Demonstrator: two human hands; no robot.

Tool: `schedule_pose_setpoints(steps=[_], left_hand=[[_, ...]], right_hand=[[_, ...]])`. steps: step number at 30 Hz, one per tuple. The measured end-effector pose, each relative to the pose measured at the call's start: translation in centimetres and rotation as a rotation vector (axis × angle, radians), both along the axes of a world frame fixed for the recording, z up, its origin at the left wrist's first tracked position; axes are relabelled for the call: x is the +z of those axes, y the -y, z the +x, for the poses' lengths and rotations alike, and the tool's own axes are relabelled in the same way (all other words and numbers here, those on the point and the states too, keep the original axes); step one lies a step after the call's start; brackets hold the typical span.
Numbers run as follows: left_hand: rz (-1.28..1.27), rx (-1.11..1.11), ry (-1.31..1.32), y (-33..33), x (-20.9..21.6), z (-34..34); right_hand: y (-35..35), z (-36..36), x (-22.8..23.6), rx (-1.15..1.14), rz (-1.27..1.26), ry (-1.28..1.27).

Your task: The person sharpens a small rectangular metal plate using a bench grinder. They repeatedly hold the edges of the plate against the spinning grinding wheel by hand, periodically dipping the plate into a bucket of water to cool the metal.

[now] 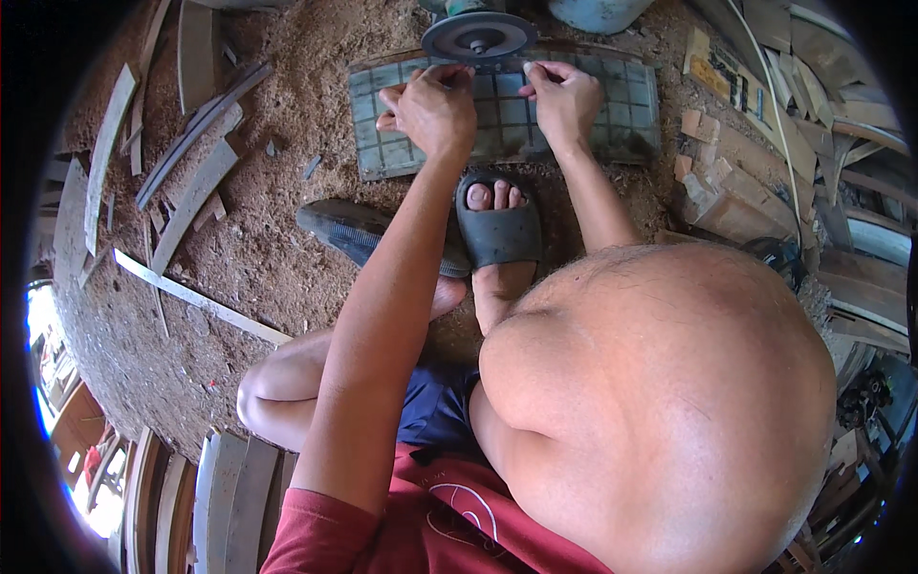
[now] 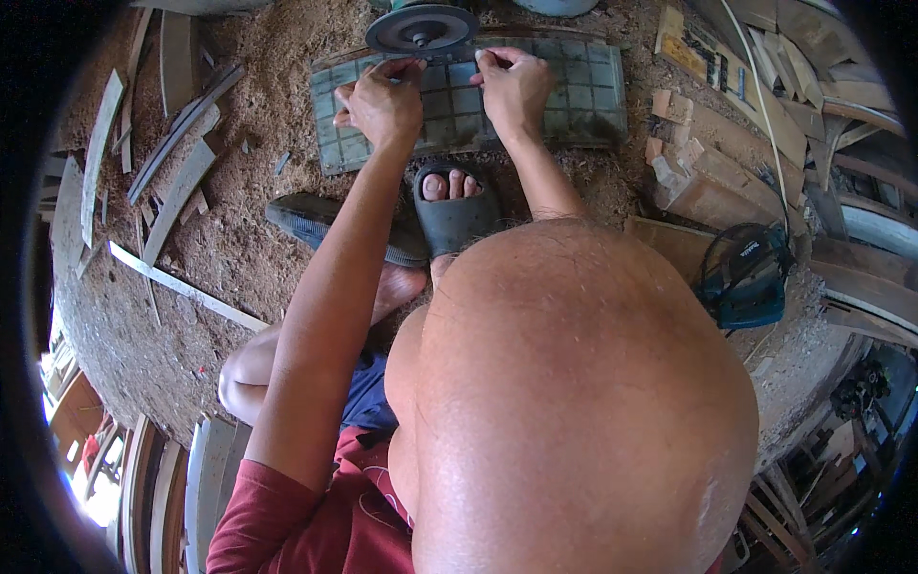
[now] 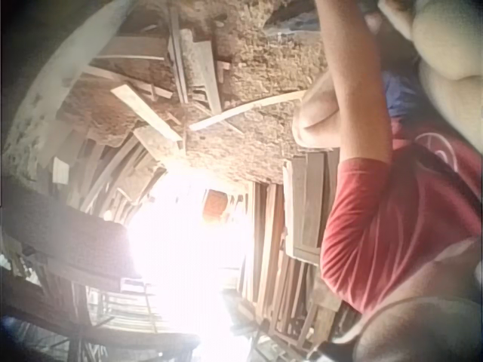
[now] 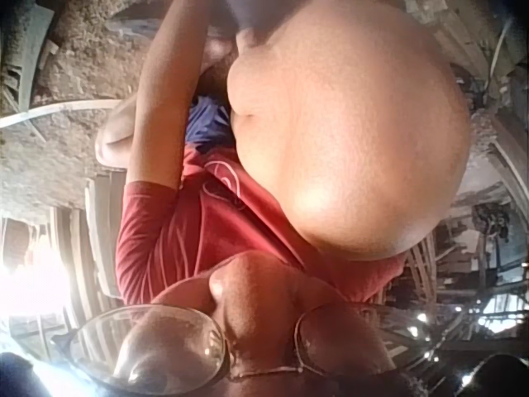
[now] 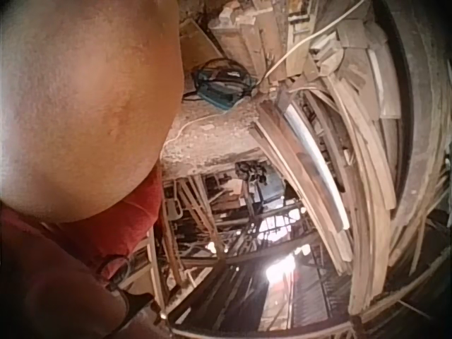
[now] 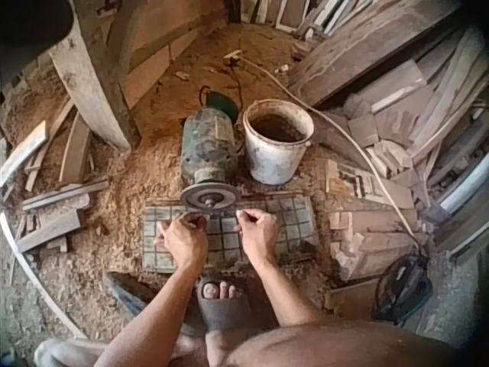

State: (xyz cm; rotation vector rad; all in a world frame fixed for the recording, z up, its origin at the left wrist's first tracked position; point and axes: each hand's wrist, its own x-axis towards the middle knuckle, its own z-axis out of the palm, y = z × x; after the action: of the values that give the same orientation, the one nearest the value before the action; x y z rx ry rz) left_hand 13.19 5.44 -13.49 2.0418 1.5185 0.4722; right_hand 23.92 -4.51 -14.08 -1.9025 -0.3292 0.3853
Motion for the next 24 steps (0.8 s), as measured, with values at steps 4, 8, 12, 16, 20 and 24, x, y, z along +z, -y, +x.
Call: schedule_pose_setpoints(steps=[4, 8, 12, 16, 20, 24], left_hand=[[-0.034, 0.006, 0.007, 0.18, 0.11, 0.16], [-0.03, 0.014, 0.007, 0.04, 0.02, 0.08], [-0.004, 0.011, 0.019, 0.56, -0.03, 0.47], [0.019, 0.031, 0.02, 0.61, -0.37, 0.61], [0.04, 0.047, 0.041, 0.63, -0.84, 0.67], [0.013, 0.038, 0.031, 0.9, -0.6, 0.94]], right_hand=[[0.03, 0.25, -0.47, -0.01, 0.016, 0.023], [0.0, 0.14, -0.4, -0.008, -0.006, 0.028], [0.23, 0.41, -0.46, -0.024, 0.017, 0.027], [0.18, 0.42, -0.57, -0.034, 0.024, 0.011], [0.22, 0.55, -0.68, -0.027, 0.021, 0.029], [0.54, 0.76, -0.58, -0.027, 0.017, 0.015]])
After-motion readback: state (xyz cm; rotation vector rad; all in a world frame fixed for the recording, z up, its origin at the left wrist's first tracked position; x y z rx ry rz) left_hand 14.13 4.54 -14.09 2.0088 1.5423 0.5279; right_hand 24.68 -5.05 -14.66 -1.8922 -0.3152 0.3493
